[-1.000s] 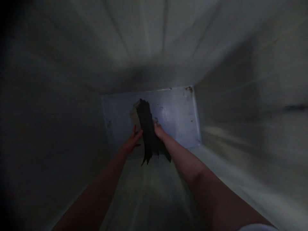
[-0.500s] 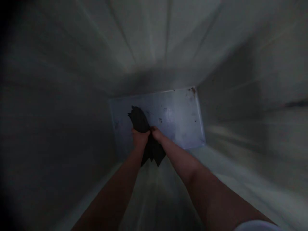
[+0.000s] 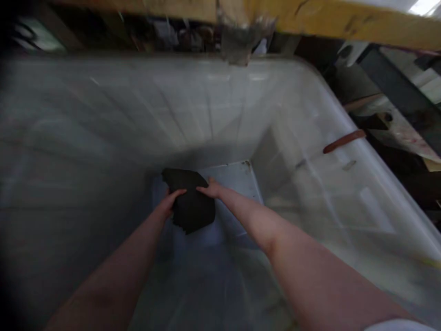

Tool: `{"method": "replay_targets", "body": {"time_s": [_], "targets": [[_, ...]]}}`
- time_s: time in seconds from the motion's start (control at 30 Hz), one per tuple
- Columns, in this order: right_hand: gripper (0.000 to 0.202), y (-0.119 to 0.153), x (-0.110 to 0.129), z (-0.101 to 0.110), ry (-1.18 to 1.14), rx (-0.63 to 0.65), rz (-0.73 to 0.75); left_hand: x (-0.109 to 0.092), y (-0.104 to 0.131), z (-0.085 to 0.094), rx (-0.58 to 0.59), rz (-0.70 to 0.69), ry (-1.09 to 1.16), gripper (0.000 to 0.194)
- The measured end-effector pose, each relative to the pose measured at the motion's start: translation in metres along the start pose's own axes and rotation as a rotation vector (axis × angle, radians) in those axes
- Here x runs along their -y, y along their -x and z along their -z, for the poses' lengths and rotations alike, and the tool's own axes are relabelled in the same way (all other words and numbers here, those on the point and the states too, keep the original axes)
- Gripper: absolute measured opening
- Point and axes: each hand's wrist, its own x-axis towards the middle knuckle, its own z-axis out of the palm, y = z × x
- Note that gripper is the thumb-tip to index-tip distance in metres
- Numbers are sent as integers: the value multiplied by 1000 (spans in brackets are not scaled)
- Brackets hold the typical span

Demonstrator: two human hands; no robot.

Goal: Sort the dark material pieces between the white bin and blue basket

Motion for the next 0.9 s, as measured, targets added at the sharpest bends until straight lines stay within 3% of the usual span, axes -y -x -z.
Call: {"method": "replay_targets", "body": {"time_s": [0.1, 0.2, 0.33, 0.4, 0.47, 0.5, 0.57, 0.67, 0.77, 0.83, 0.9], "targets": [[113, 52, 49, 66, -42, -101, 78, -84, 48, 10, 124, -145, 32, 67], [111, 121, 115, 139, -90, -176, 271, -185, 128, 30, 264, -295, 4, 69], [104, 259, 209, 218, -118, -183, 689, -310, 285, 61, 559, -449, -226, 75], [102, 342, 241, 238, -148, -105, 843, -351, 373, 75, 557, -475, -367, 85], [101, 423, 254, 242, -221, 5, 885, -370, 460, 85, 474, -453, -454, 87], [103, 461, 252, 238, -248, 76, 878, -369, 501, 86, 432, -411, -503, 89], [101, 525, 228, 221, -272, 244, 827, -348, 576, 81, 372, -328, -631, 94], [90, 592, 157, 176, -301, 461, 674, -273, 663, 55, 412, -282, -831, 93], [82, 633, 66, 123, -364, 584, 521, -176, 710, 17, 585, -177, -888, 91], [78, 654, 9, 92, -426, 624, 445, -117, 723, -6, 623, -101, -891, 89], [76, 672, -40, 70, -461, 602, 412, -72, 726, -24, 627, -87, -932, 85]]}}
